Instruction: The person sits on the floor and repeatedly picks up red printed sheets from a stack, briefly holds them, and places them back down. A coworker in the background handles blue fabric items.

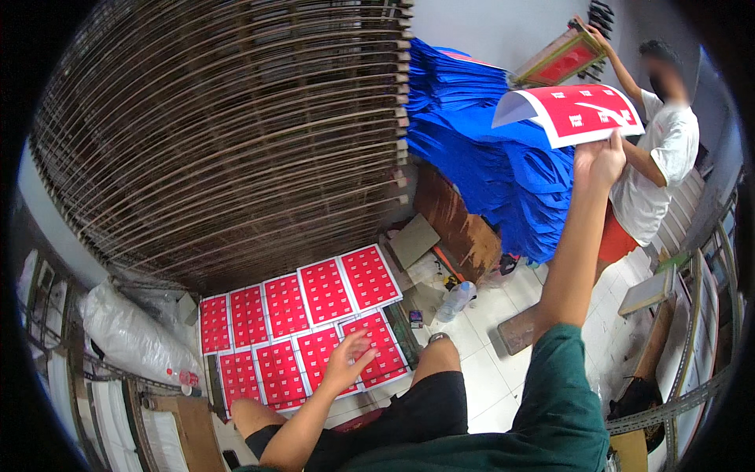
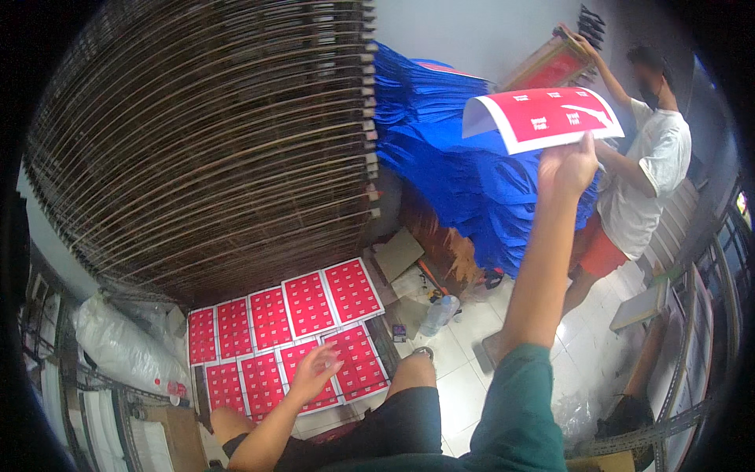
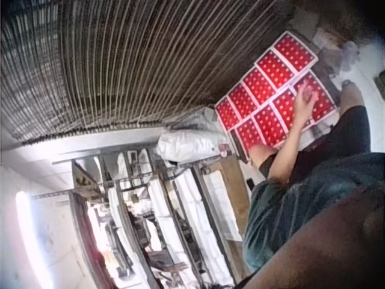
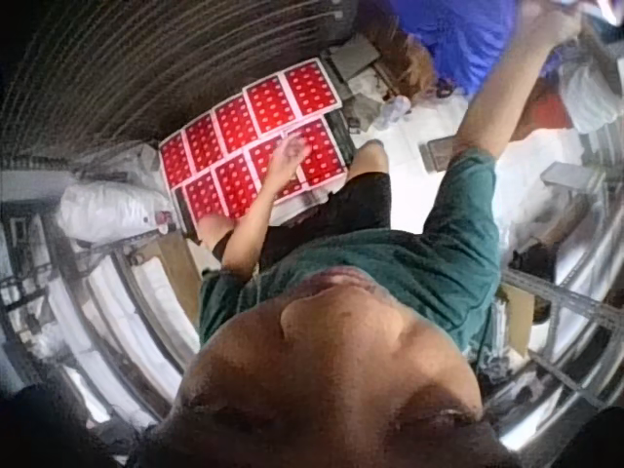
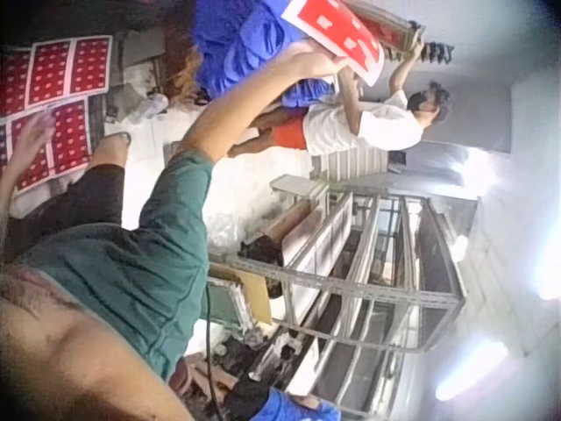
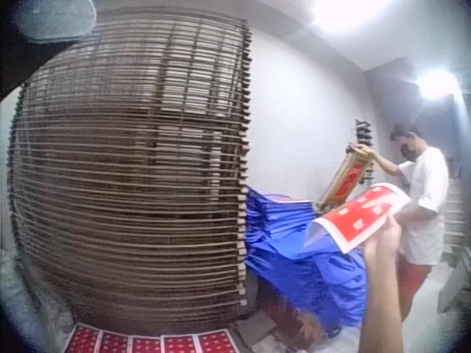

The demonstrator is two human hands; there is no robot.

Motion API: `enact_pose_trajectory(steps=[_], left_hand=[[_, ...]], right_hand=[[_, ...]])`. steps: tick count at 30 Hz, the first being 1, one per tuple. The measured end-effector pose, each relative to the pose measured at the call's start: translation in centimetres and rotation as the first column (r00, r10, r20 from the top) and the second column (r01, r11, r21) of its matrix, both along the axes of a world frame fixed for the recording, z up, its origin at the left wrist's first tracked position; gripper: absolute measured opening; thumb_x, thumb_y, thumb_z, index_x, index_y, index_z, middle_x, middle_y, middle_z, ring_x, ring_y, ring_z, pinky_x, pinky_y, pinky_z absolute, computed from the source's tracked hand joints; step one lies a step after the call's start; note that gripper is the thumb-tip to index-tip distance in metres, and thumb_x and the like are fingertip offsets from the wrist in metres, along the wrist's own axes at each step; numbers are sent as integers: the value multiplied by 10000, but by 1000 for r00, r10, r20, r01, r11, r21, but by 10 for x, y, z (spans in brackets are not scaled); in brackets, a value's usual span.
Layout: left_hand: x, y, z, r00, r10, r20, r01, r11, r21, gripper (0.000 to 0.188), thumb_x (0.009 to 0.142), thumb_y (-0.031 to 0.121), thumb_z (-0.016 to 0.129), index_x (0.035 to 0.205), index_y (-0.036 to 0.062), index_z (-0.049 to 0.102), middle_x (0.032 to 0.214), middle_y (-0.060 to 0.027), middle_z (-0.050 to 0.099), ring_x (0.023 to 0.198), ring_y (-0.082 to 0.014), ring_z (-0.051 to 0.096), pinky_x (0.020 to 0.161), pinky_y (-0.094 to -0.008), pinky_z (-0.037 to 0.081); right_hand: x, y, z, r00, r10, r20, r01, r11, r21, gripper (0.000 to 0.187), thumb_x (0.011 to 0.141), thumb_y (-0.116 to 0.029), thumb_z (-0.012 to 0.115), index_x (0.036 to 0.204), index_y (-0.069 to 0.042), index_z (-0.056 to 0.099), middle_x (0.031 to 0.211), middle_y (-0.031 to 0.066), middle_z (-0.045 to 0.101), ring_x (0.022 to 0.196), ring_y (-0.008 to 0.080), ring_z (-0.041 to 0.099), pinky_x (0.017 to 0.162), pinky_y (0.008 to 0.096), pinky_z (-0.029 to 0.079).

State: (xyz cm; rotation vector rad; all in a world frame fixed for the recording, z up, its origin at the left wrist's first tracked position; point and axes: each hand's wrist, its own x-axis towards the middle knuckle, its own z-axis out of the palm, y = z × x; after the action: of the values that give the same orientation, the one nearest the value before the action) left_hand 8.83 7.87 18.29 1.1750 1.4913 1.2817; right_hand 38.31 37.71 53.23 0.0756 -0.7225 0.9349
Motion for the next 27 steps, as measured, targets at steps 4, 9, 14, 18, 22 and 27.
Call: enact_pose_trajectory(steps=[4, 9, 14, 18, 22, 27], left_hand=[[37, 26, 117, 967, -230, 114, 180, 924, 338, 585, 804, 142, 652, 1314, 68, 376, 1185, -127, 532, 1099, -201, 506, 900, -339, 418], [60, -4, 161, 850, -330, 411, -11, 769, 639, 647, 827, 81, 613, 1372, 56, 265, 1293, -156, 437, 1173, -208, 440, 948, -343, 379], [45, -49, 134, 807, -154, 570, -266, 767, 584, 321, 855, -21, 533, 1167, -33, 457, 1166, -114, 521, 1114, -167, 483, 945, -306, 390], [32, -67, 112, 807, 136, 574, -430, 802, 415, 219, 850, 13, 553, 1063, -34, 537, 1005, -93, 604, 947, -134, 557, 832, -277, 441], [21, -74, 93, 760, 231, 608, -520, 777, 355, 172, 856, 39, 564, 1007, -44, 569, 905, -88, 635, 834, -109, 593, 743, -230, 477], [8, -71, 73, 644, 343, 684, -654, 710, 261, 149, 855, 38, 559, 981, -39, 575, 908, -93, 635, 815, -123, 608, 726, -243, 499]], right_hand=[[-92, -122, -40, 1000, 4, -18, -3, 999, 40, 382, 962, -261, 305, 1236, -4, 373, 1222, 132, 459, 1130, 225, 442, 998, 392, 302], [-168, -242, -105, 997, 61, -53, -69, 981, -180, 481, 948, -374, 340, 1273, -19, 339, 1256, 119, 443, 1138, 206, 447, 976, 378, 336], [-199, -293, -175, 930, 367, -22, -355, 878, -322, 503, 951, -403, 307, 1306, -48, 296, 1257, 113, 434, 1126, 201, 463, 956, 370, 376], [-219, -311, -217, 865, 500, -32, -461, 769, -443, 480, 950, -404, 303, 1280, -55, 329, 1244, 110, 448, 1124, 206, 466, 952, 368, 384], [-232, -323, -245, 776, 630, -17, -528, 636, -563, 462, 937, -413, 343, 1245, -69, 336, 1228, 96, 429, 1121, 206, 439, 957, 372, 348], [-248, -327, -275, 712, 702, -19, -524, 513, -679, 463, 932, -415, 366, 1238, -68, 343, 1202, 97, 433, 1115, 205, 428, 946, 359, 339]])
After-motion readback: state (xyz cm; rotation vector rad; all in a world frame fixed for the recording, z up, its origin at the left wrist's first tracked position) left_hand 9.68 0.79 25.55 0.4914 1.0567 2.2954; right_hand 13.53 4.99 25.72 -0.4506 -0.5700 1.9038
